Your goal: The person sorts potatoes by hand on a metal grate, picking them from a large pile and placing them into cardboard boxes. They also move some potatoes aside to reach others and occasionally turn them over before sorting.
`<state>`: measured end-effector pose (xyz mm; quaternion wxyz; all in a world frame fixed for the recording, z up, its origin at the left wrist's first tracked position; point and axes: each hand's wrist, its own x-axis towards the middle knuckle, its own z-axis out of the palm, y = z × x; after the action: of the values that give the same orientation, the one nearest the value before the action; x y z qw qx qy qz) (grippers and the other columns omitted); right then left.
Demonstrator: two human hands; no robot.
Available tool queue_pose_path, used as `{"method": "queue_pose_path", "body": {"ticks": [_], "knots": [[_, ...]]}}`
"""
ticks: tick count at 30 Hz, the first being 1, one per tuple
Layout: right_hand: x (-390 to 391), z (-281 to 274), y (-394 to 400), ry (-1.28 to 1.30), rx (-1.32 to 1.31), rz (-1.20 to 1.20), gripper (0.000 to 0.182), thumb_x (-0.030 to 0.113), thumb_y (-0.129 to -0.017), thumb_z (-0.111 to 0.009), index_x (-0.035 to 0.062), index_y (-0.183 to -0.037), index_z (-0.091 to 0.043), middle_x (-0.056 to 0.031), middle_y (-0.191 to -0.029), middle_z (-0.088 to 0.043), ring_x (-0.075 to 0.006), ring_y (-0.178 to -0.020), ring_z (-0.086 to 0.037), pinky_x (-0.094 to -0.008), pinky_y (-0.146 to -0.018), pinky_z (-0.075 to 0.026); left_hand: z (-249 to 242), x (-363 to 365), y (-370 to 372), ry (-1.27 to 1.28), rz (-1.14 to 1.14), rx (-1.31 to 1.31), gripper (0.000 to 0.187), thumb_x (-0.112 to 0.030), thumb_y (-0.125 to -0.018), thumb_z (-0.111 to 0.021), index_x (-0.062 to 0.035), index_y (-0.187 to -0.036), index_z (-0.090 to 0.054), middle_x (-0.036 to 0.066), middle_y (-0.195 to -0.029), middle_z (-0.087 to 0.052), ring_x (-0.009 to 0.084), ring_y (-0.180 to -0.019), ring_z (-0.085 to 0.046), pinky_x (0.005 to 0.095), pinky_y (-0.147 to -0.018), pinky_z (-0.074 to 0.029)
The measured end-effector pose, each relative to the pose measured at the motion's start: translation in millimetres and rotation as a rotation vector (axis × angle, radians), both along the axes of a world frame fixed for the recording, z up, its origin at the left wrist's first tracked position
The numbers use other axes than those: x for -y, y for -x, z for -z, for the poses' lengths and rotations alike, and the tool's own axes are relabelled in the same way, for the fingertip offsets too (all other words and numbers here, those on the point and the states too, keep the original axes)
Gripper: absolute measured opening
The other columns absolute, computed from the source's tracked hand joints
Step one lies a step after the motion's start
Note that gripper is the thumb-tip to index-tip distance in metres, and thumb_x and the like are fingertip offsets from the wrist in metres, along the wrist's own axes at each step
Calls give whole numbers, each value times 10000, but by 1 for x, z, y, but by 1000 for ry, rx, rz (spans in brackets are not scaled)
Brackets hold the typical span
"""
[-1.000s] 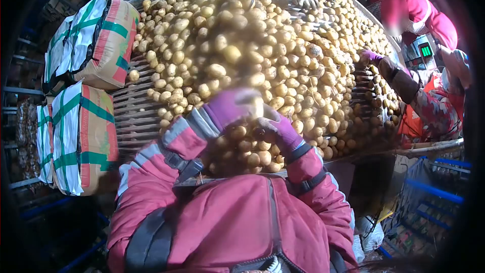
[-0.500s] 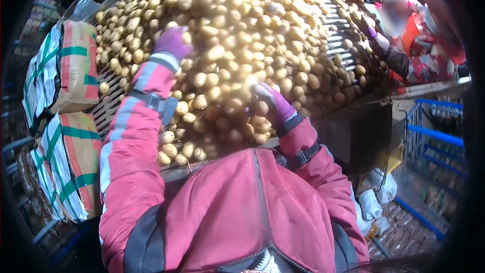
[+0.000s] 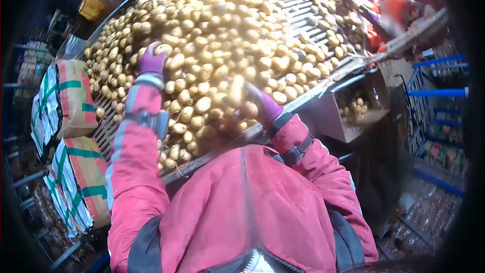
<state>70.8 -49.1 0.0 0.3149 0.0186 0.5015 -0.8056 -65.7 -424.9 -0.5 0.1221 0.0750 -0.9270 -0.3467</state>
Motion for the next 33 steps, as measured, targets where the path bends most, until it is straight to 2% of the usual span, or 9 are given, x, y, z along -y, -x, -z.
{"method": "queue_pose_path", "body": {"ticks": [3, 6, 11, 13, 19, 22, 26, 28, 33], "knots": [[-36, -14, -11, -85, 15, -11, 630, 313, -967, -609, 14, -1481, -400, -129, -1367, -529, -217, -1178, -563, -365, -970, -507, -35, -62, -36, -464, 124, 1, 436, -52, -849, -684, -36, -1280, -621, 101, -1125, -681, 174, -1032, -635, 293, -908, -516], [-64, 131, -21, -10, -78, -7, 632, 263, -996, -599, -6, -1512, -354, -157, -1445, -497, -265, -1338, -470, -385, -1115, -402, -63, -146, -76, -651, 325, 252, 482, -85, -880, -688, -20, -1346, -581, 101, -1173, -660, 160, -1042, -620, 275, -919, -502], [-85, 104, -32, 526, 450, 178, 576, 490, -1032, -470, 37, -1388, -496, -98, -1092, -665, -206, -891, -627, -348, -792, -525, -63, -283, -121, -480, 774, 510, 489, -135, -916, -676, -3, -1372, -562, 86, -1282, -633, 146, -1132, -594, 287, -965, -490], [-124, 36, -52, 361, 331, 155, 581, 568, -1021, -444, 80, -1318, -552, -75, -1027, -661, -161, -788, -609, -312, -677, -507, -32, -313, -124, -270, 837, 367, 491, -170, -917, -683, -19, -1371, -572, 117, -1313, -643, 186, -1193, -602, 314, -1003, -482], [-173, 40, -92, 624, 255, 697, 387, 409, -1015, -540, 63, -1170, -617, -85, -963, -646, -155, -884, -635, -253, -686, -529, -100, -435, -149, 26, 982, 677, 580, -318, -929, -669, -57, -1424, -518, 184, -1276, -644, 273, -1188, -631, 350, -996, -489], [-223, 70, -112, 261, -80, 671, 295, 254, -972, -624, 56, -1187, -580, -92, -1034, -629, -181, -892, -626, -294, -688, -537, -56, -460, -150, -291, 1162, 540, 592, -260, -948, -654, -7, -1450, -470, 156, -1303, -623, 195, -1175, -605, 316, -1005, -472], [-304, 62, -119, -282, -756, 812, 442, 427, -1037, -456, 24, -1156, -594, -120, -1066, -666, -252, -922, -648, -354, -798, -553, -37, -472, -147, -296, 1225, 500, 587, -267, -950, -632, -22, -1457, -465, 181, -1340, -593, 260, -1255, -549, 367, -1065, -431], [-325, 35, -122, 108, 28, 1089, 577, 569, -1000, -464, 60, -1261, -540, -117, -1142, -625, -247, -1017, -624, -370, -819, -554, -40, -461, -148, -191, 1240, 463, 602, -335, -945, -631, -59, -1457, -475, 205, -1341, -589, 331, -1270, -546, 406, -1077, -422], [-454, 168, -121, -375, 85, 1188, 574, 433, -1036, -477, 36, -1450, -440, -126, -1384, -528, -273, -1262, -537, -395, -1045, -452, -38, -380, -131, 43, 818, 539, 489, -339, -937, -620, -62, -1337, -572, 183, -1307, -610, 350, -1240, -554, 397, -1052, -441]]}}
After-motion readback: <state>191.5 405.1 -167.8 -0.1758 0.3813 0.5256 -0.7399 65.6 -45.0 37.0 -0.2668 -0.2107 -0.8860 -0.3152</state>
